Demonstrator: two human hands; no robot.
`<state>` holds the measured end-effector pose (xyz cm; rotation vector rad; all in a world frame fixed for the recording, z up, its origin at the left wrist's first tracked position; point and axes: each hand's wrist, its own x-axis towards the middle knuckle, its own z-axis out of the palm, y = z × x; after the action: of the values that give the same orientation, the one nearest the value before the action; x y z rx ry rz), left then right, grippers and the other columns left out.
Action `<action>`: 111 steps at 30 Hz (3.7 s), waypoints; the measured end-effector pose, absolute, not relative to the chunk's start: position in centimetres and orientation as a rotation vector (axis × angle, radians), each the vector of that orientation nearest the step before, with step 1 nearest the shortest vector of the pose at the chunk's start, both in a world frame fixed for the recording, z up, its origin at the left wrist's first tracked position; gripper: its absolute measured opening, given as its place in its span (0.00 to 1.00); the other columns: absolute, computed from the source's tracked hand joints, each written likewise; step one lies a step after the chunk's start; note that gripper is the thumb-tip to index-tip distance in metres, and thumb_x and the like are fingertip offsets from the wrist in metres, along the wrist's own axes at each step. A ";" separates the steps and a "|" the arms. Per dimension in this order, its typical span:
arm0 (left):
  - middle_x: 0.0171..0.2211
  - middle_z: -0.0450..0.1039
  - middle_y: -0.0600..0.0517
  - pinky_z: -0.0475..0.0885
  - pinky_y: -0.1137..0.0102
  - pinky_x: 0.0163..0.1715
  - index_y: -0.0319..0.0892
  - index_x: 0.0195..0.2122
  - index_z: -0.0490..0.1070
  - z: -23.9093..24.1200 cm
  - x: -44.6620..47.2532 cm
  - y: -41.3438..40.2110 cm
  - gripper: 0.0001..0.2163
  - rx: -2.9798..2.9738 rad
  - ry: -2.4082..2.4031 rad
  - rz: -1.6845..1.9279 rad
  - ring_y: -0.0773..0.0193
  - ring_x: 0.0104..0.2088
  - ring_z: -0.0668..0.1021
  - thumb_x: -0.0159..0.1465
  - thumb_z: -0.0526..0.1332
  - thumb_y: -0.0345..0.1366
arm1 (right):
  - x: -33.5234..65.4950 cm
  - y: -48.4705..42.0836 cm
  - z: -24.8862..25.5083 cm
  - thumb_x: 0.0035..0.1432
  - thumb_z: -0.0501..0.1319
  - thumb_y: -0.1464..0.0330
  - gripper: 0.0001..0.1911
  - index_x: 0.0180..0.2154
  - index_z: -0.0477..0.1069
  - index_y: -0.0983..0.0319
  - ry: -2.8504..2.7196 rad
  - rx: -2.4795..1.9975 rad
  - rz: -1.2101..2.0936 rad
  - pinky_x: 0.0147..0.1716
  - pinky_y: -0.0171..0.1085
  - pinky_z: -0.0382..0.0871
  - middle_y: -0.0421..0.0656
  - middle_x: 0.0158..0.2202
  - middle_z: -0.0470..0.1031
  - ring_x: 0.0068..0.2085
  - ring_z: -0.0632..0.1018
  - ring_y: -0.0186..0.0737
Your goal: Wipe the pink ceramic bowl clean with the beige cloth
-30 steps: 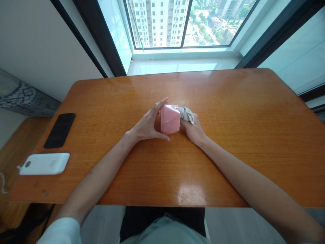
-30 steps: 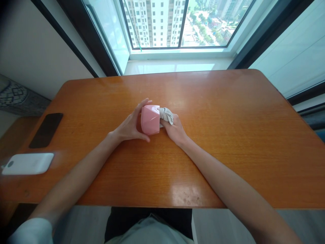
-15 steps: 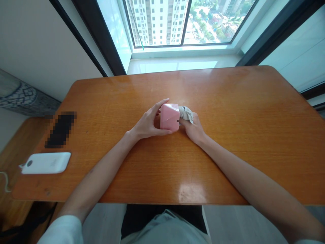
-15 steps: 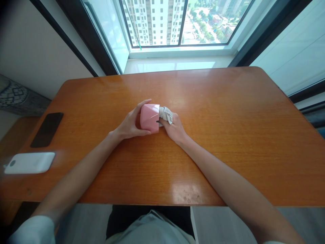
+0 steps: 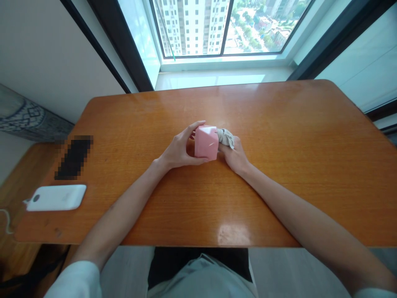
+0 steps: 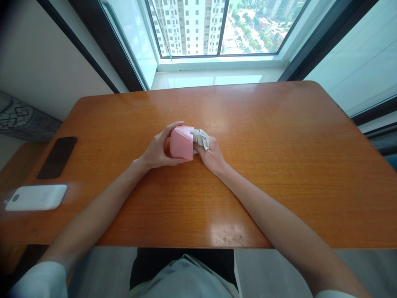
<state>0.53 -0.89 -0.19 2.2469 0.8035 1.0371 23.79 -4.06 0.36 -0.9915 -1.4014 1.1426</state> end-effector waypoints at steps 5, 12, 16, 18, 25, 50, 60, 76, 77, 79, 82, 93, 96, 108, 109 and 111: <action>0.78 0.63 0.36 0.73 0.44 0.71 0.54 0.82 0.48 -1.1 0.1 -0.1 0.64 2.311 0.739 0.962 0.33 0.73 0.74 0.51 0.81 0.65 | 23.7 -4.0 0.7 0.60 0.72 0.56 0.11 0.39 0.85 0.56 -1.362 -1.026 1.149 0.47 0.42 0.77 0.39 0.39 0.85 0.44 0.80 0.45; 0.75 0.66 0.36 0.70 0.46 0.74 0.51 0.81 0.51 -0.7 0.3 -0.6 0.61 2.454 0.761 1.051 0.37 0.73 0.74 0.52 0.83 0.58 | 23.6 -3.8 0.8 0.59 0.73 0.54 0.14 0.34 0.82 0.58 -1.365 -1.011 1.133 0.41 0.40 0.75 0.38 0.33 0.81 0.37 0.76 0.41; 0.67 0.76 0.39 0.76 0.49 0.65 0.49 0.78 0.57 -0.7 0.6 -0.9 0.59 2.265 0.885 1.029 0.40 0.62 0.83 0.50 0.82 0.62 | 23.6 -4.0 0.6 0.58 0.74 0.54 0.14 0.33 0.81 0.58 -1.388 -1.004 1.110 0.41 0.40 0.75 0.38 0.33 0.81 0.37 0.76 0.41; 0.66 0.76 0.39 0.76 0.49 0.64 0.50 0.78 0.57 -1.0 0.6 -0.6 0.57 2.232 0.894 0.987 0.39 0.62 0.82 0.52 0.80 0.64 | 23.6 -4.1 0.5 0.58 0.74 0.55 0.13 0.34 0.82 0.57 -1.377 -1.011 1.124 0.42 0.40 0.75 0.38 0.33 0.81 0.38 0.77 0.41; 0.83 0.47 0.36 0.68 0.40 0.75 0.60 0.83 0.42 -1.2 -0.2 0.2 0.62 2.558 0.613 1.007 0.34 0.80 0.64 0.56 0.80 0.60 | 23.6 -3.7 0.7 0.60 0.72 0.55 0.12 0.37 0.84 0.56 -1.360 -0.996 1.131 0.49 0.42 0.78 0.39 0.38 0.84 0.41 0.80 0.44; 0.66 0.77 0.39 0.79 0.52 0.63 0.48 0.75 0.62 -0.6 0.7 -0.9 0.53 2.231 0.789 1.068 0.42 0.61 0.84 0.54 0.81 0.60 | 23.6 -4.3 0.7 0.60 0.73 0.53 0.14 0.36 0.82 0.57 -1.432 -1.002 1.068 0.42 0.41 0.75 0.39 0.36 0.82 0.39 0.78 0.42; 0.78 0.60 0.37 0.70 0.39 0.74 0.58 0.80 0.52 -1.2 0.7 -0.3 0.59 2.505 0.635 1.110 0.35 0.77 0.68 0.54 0.80 0.64 | 23.6 -4.0 0.6 0.59 0.72 0.57 0.11 0.33 0.80 0.57 -1.384 -1.034 1.107 0.41 0.40 0.74 0.38 0.33 0.80 0.36 0.75 0.40; 0.81 0.52 0.35 0.68 0.36 0.74 0.55 0.83 0.42 -1.5 0.6 0.1 0.69 2.433 0.675 1.066 0.30 0.79 0.64 0.49 0.79 0.70 | 23.6 -4.2 0.3 0.60 0.72 0.60 0.08 0.35 0.83 0.57 -1.376 -0.974 1.110 0.40 0.40 0.76 0.38 0.34 0.81 0.37 0.77 0.40; 0.81 0.52 0.35 0.66 0.36 0.75 0.56 0.83 0.42 -1.4 0.6 0.1 0.67 2.469 0.662 1.082 0.30 0.80 0.62 0.50 0.80 0.68 | 23.6 -4.2 0.4 0.60 0.72 0.60 0.08 0.36 0.83 0.57 -1.380 -0.972 1.106 0.40 0.40 0.76 0.38 0.34 0.82 0.38 0.78 0.41; 0.79 0.57 0.36 0.66 0.40 0.76 0.55 0.81 0.47 -1.3 0.7 -0.2 0.63 2.491 0.654 1.132 0.33 0.79 0.65 0.52 0.81 0.63 | 23.6 -4.1 0.4 0.61 0.71 0.60 0.08 0.36 0.82 0.57 -1.397 -0.977 1.085 0.41 0.40 0.77 0.38 0.35 0.82 0.39 0.78 0.41; 0.71 0.69 0.38 0.74 0.48 0.70 0.50 0.77 0.56 -0.8 1.0 -0.9 0.56 2.401 0.732 1.162 0.39 0.69 0.77 0.52 0.82 0.57 | 23.6 -4.1 0.3 0.62 0.70 0.59 0.09 0.36 0.81 0.57 -1.451 -0.963 1.011 0.43 0.41 0.76 0.39 0.35 0.82 0.38 0.78 0.41; 0.75 0.64 0.35 0.75 0.42 0.67 0.53 0.81 0.46 -1.2 0.9 -0.5 0.63 2.343 0.742 1.057 0.33 0.70 0.76 0.53 0.78 0.68 | 23.7 -4.1 -0.1 0.64 0.70 0.55 0.13 0.33 0.78 0.56 -1.474 -0.960 0.972 0.41 0.42 0.76 0.39 0.33 0.80 0.36 0.78 0.41; 0.81 0.53 0.36 0.70 0.39 0.72 0.56 0.81 0.48 -1.2 0.9 -0.2 0.62 2.486 0.622 1.110 0.31 0.78 0.66 0.52 0.80 0.67 | 23.6 -3.9 -0.1 0.63 0.69 0.59 0.09 0.35 0.80 0.57 -1.454 -0.947 0.991 0.41 0.40 0.75 0.38 0.34 0.82 0.37 0.78 0.40; 0.72 0.70 0.36 0.79 0.50 0.64 0.51 0.79 0.52 -1.1 1.3 -0.7 0.55 2.207 0.716 1.040 0.40 0.65 0.81 0.59 0.75 0.67 | 23.6 -4.0 -0.1 0.63 0.69 0.61 0.06 0.37 0.81 0.56 -1.487 -0.966 0.980 0.46 0.42 0.77 0.39 0.37 0.84 0.40 0.80 0.42; 0.76 0.64 0.35 0.75 0.45 0.68 0.53 0.81 0.48 -1.3 1.2 -0.5 0.59 2.262 0.699 1.051 0.36 0.71 0.76 0.57 0.76 0.68 | 23.6 -4.0 0.0 0.62 0.69 0.62 0.06 0.38 0.81 0.56 -1.468 -0.967 0.994 0.47 0.42 0.77 0.39 0.38 0.84 0.41 0.81 0.42; 0.82 0.52 0.35 0.68 0.39 0.74 0.55 0.82 0.43 -1.6 1.0 -0.3 0.64 2.396 0.665 1.079 0.31 0.79 0.65 0.54 0.78 0.68 | 23.7 -3.9 0.0 0.62 0.69 0.63 0.05 0.38 0.81 0.57 -1.443 -0.956 1.018 0.47 0.42 0.77 0.38 0.38 0.84 0.40 0.80 0.41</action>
<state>1.04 -0.26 -1.55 2.3955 0.6647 1.0786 23.68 -3.86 -0.02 -0.9561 -1.4431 1.0178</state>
